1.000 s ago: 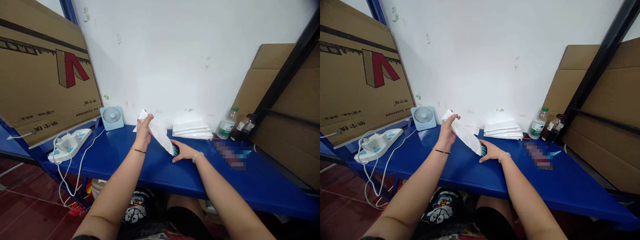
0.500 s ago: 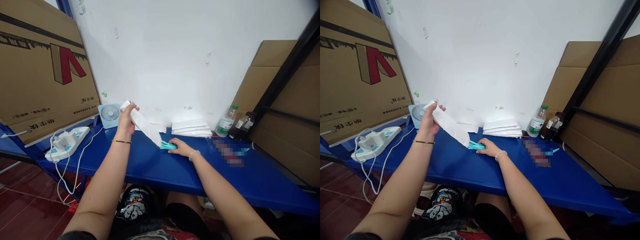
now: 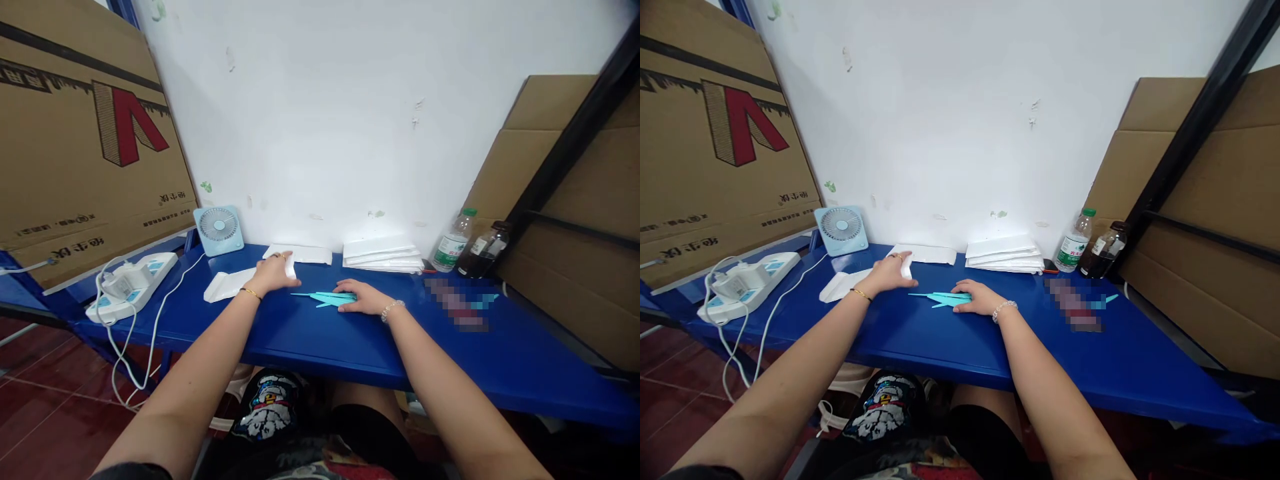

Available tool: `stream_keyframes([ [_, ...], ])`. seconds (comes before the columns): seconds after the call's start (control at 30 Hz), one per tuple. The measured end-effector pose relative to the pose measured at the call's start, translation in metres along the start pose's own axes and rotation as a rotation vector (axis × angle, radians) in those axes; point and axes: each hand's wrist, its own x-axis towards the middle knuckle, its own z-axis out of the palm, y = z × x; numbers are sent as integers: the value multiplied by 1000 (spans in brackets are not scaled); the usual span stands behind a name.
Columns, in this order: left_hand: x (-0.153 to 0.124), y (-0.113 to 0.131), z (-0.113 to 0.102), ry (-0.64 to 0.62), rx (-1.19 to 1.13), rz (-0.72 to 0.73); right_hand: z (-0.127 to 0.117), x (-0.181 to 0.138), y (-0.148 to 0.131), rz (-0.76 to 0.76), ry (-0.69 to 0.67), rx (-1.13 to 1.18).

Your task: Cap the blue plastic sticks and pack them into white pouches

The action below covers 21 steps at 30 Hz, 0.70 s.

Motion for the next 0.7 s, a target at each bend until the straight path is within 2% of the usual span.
stream_keyframes([
  [0.07,-1,-7,23,-137,10,34,-3,-3,-2,-12,-14,9],
  [0.1,0,-10,31,-167,-31,51,-5,-4,-2,-8,3,25],
  [0.17,2,-13,39,-129,-155,76,-11,-7,2,38,103,64],
  [0.23,5,-11,41,-32,-271,96,-17,-9,9,119,221,66],
  [0.3,8,-1,41,6,-324,136,-22,-12,19,203,244,20],
  [0.43,11,34,47,-151,-231,266,-23,-13,37,270,198,-92],
  [0.57,16,63,54,-260,-118,241,-14,-6,44,258,254,-105],
  [0.7,22,75,57,-289,-101,241,-6,2,45,240,245,-19],
])
